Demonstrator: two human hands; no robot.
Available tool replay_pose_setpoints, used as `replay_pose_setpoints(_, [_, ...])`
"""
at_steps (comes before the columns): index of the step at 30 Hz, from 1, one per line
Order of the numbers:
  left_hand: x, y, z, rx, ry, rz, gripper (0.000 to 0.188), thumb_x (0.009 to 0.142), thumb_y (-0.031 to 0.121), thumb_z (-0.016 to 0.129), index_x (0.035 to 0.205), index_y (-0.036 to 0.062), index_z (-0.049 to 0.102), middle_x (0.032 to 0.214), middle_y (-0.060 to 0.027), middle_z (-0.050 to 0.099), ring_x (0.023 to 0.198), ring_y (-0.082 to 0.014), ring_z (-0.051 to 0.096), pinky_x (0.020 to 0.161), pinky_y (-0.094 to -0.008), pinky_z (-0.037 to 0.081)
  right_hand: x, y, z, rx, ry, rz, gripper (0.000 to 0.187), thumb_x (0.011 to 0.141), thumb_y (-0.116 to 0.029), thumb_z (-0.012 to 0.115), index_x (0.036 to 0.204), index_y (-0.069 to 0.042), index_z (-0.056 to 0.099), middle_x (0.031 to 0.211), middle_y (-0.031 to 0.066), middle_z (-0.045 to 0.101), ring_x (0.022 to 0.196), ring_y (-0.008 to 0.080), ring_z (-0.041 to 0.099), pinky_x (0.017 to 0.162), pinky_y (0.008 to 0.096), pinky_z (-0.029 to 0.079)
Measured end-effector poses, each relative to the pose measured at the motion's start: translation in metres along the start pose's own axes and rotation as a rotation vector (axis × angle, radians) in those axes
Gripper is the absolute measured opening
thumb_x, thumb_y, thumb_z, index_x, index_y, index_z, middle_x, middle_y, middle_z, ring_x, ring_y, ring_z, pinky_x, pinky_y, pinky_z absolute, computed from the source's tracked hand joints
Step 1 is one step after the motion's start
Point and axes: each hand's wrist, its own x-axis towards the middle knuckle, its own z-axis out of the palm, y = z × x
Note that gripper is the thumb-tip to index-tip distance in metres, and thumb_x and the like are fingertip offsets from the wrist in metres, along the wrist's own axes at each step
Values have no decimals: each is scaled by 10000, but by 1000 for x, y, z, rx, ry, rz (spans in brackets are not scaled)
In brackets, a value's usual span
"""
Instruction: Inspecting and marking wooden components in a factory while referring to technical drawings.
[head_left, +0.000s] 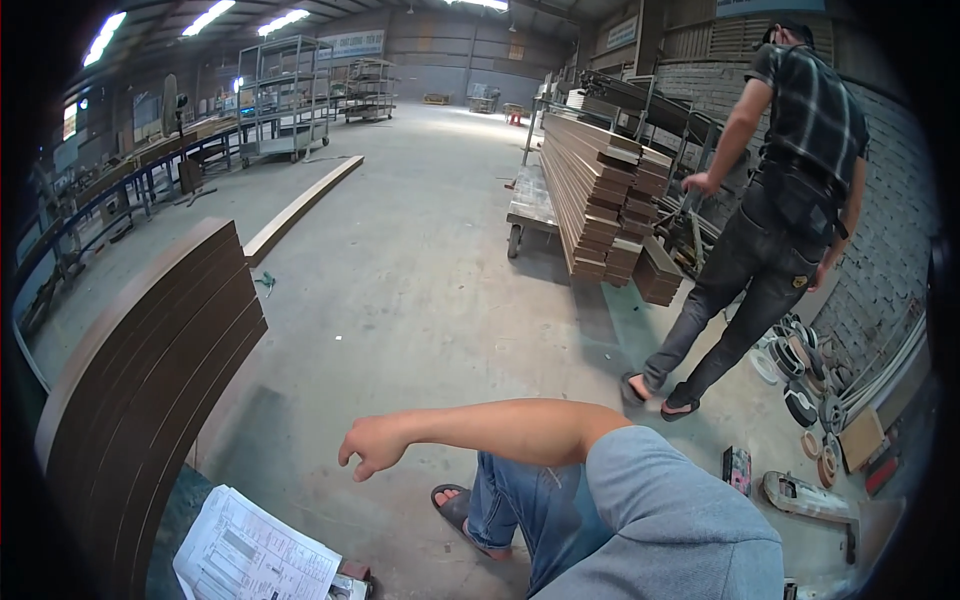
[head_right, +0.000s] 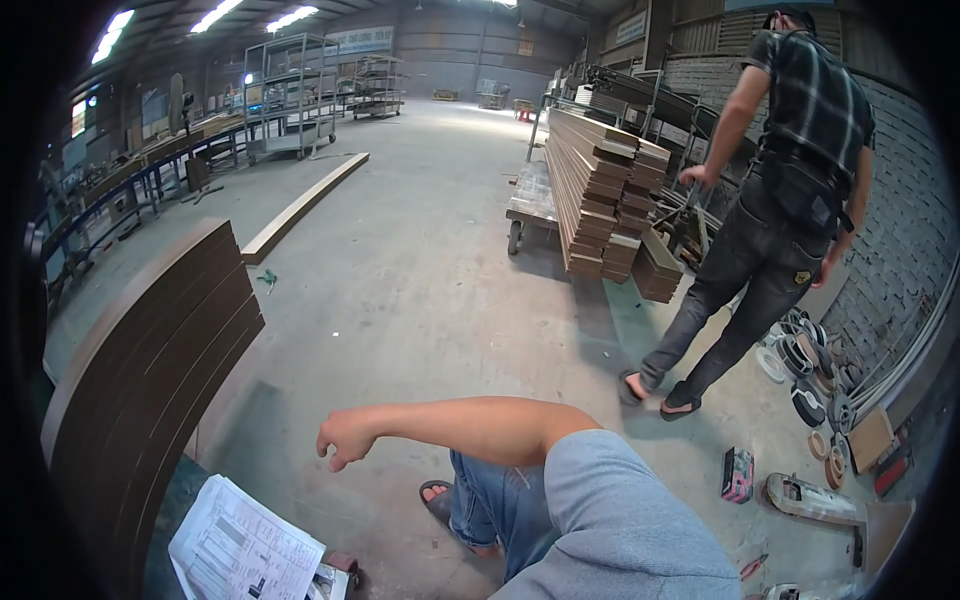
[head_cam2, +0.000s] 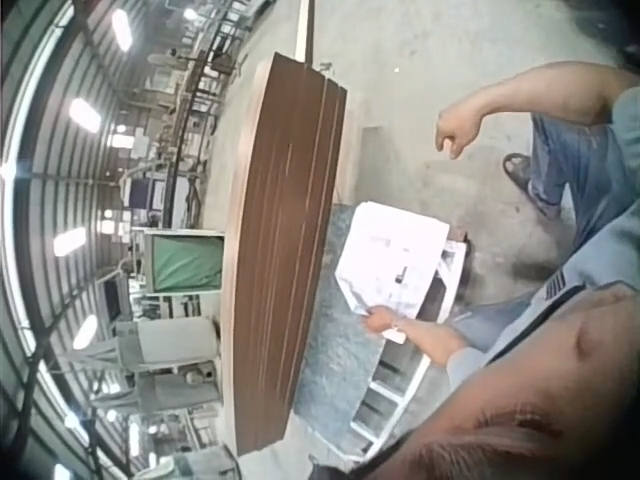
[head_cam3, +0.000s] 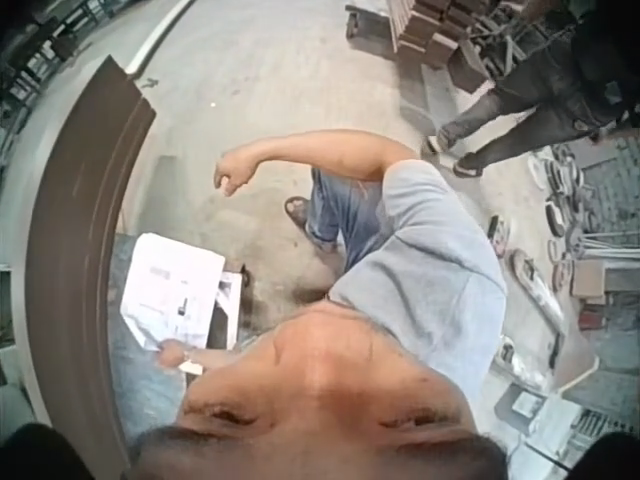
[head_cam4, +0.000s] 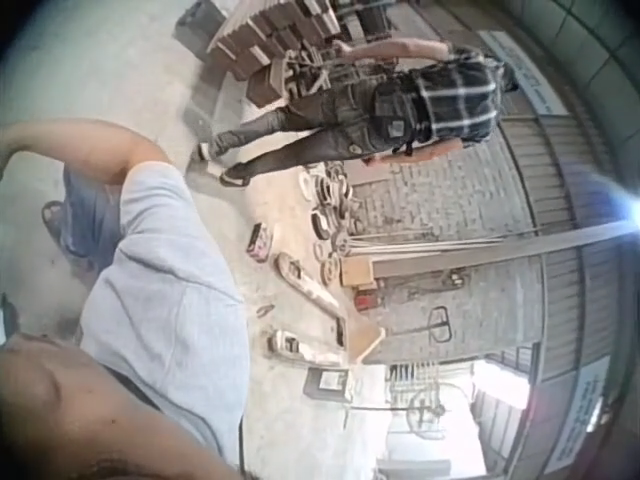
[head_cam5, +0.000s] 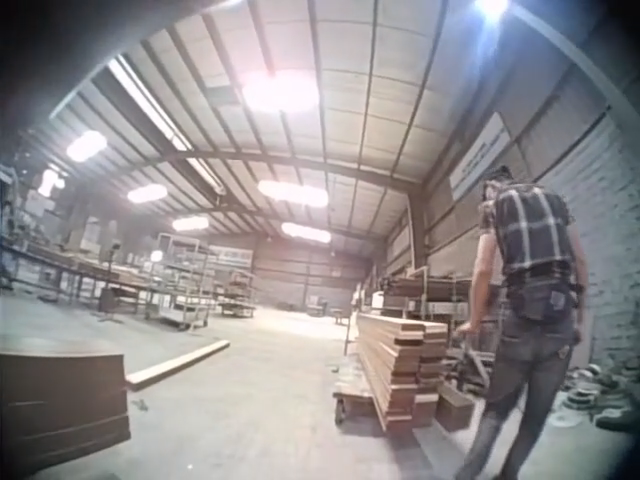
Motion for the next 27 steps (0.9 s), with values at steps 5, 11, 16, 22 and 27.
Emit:
replay_pose_setpoints(5, [8, 25, -33, -112, -248, -111, 345, 766, 280, 675, 941, -15, 635, 874, -206, 669, 780, -401, 669, 681, -527, 546, -9, -6, -9, -39, 6, 6, 510, 876, -341, 697, 1301, -66, 637, 1096, 204, 714, 1076, 367, 657, 935, 454, 519])
replay_pose_setpoints(11, [9, 46, -39, -148, -154, -88, 358, 779, 327, 677, 911, -3, 631, 850, -194, 668, 732, -381, 667, 637, -521, 539, -11, -5, -7, -47, 46, 14, 519, 883, -341, 691, 1314, -59, 624, 1103, 208, 711, 1061, 376, 661, 931, 460, 520])
replay_pose_setpoints(16, [8, 17, -19, -38, -73, -4, 353, 778, 341, 678, 891, 9, 634, 841, -189, 666, 720, -371, 665, 617, -516, 534, -9, -17, -7, -60, 12, -3, 520, 885, -342, 688, 1315, -56, 623, 1112, 216, 708, 1071, 375, 659, 938, 458, 518])
replay_pose_setpoints(22, [4, 17, -13, -27, -55, -36, 351, 780, 353, 685, 858, 12, 647, 811, -188, 668, 709, -370, 666, 613, -504, 537, -9, -10, -5, -22, -2, 51, 506, 873, -367, 711, 1287, -80, 657, 1187, 199, 692, 1140, 357, 635, 969, 456, 512])
replay_pose_setpoints(27, [4, 17, -16, -53, -79, -15, 353, 791, 364, 676, 839, 15, 659, 794, -182, 670, 698, -366, 666, 615, -502, 539, -12, -12, -11, -50, -5, 28, 526, 894, -347, 683, 1331, -63, 615, 1110, 225, 707, 1086, 375, 653, 952, 457, 513])
